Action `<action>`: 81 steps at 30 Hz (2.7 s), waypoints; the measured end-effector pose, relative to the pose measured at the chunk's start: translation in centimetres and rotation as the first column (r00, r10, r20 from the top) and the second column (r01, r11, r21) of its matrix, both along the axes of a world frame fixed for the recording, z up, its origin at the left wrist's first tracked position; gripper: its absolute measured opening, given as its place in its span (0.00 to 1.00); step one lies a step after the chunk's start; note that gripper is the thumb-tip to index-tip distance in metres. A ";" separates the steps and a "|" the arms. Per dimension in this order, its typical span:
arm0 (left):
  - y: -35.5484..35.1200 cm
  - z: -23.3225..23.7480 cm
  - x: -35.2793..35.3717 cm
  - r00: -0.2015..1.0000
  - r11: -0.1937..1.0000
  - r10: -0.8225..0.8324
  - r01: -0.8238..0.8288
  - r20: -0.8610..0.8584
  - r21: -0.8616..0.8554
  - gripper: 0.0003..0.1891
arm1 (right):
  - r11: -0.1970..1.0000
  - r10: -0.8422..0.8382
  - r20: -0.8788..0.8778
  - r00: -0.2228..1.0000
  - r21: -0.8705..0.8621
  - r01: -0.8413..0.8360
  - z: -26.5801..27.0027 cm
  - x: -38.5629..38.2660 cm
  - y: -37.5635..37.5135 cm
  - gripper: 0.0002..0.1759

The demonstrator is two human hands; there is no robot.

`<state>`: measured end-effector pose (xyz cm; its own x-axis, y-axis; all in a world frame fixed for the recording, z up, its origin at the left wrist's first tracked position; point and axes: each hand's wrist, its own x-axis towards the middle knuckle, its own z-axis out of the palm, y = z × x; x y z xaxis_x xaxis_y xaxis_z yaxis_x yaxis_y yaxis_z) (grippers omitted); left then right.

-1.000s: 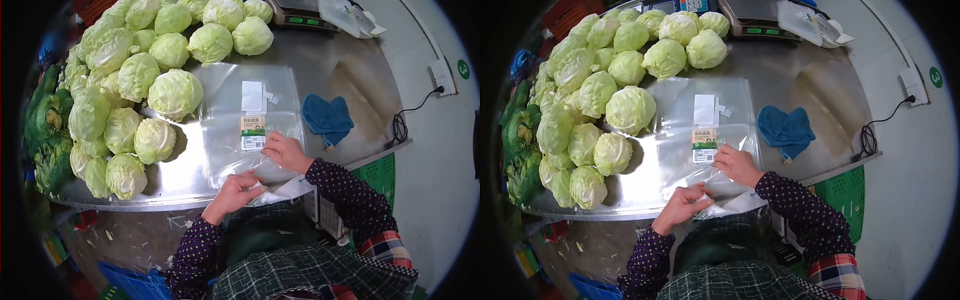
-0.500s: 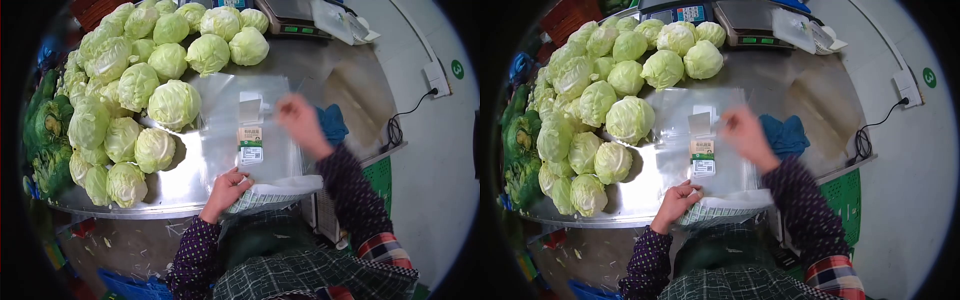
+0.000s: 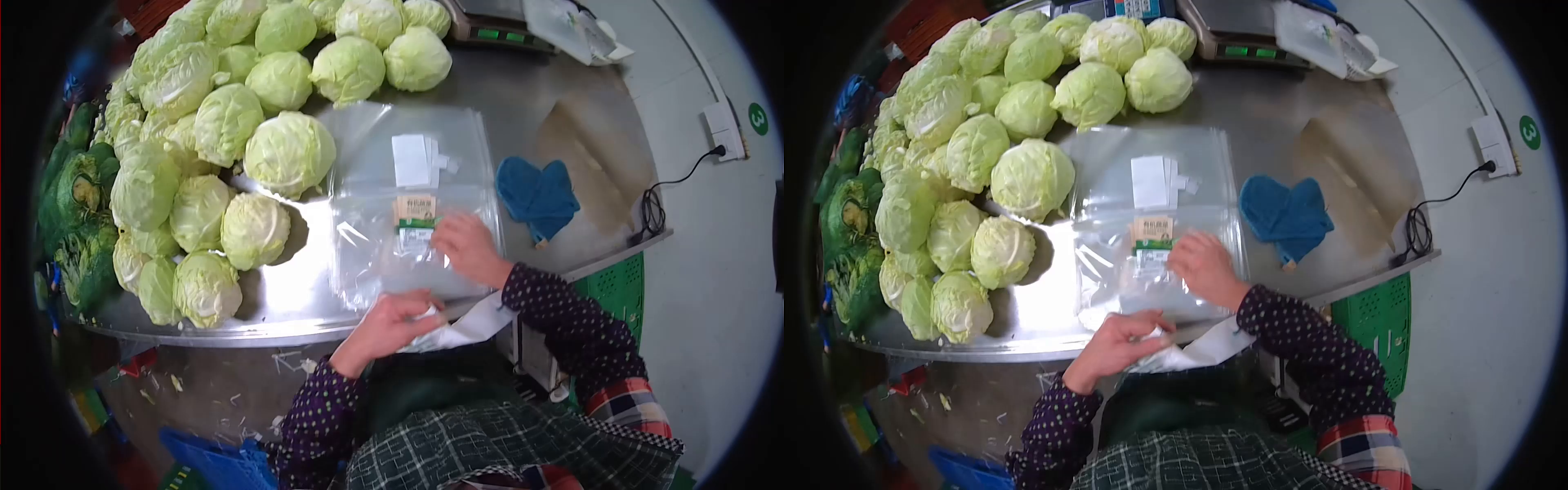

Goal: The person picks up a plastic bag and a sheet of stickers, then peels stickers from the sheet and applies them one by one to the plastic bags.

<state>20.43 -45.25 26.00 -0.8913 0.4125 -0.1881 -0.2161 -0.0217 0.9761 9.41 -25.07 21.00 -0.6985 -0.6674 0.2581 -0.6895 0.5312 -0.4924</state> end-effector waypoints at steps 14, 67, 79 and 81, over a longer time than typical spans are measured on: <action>-0.1 -2.1 -1.7 0.888 0.910 0.390 -0.412 0.244 0.043 0.09 | 0.991 0.094 0.439 0.894 -0.129 -0.041 7.7 1.0 -3.6 0.08; -3.1 -0.5 -0.7 0.910 0.900 0.377 -0.403 0.172 0.164 0.05 | 0.992 0.076 0.853 0.516 -0.013 -0.124 8.4 0.7 1.5 0.12; -3.7 1.8 0.3 0.844 0.838 0.505 -0.529 0.180 0.132 0.05 | 0.974 0.091 0.946 0.311 -0.020 -0.224 8.8 0.6 5.4 0.13; -3.6 1.7 0.8 0.838 0.842 0.503 -0.530 0.210 0.100 0.05 | 0.988 0.122 0.992 -0.009 -0.123 -0.092 8.5 1.4 5.9 0.18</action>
<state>21.20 -48.85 27.68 -0.9422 -0.0643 -0.3287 -0.2929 -0.3176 0.9018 10.85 -19.13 29.47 -0.1894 -0.7689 -0.6107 0.4472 0.4862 -0.7508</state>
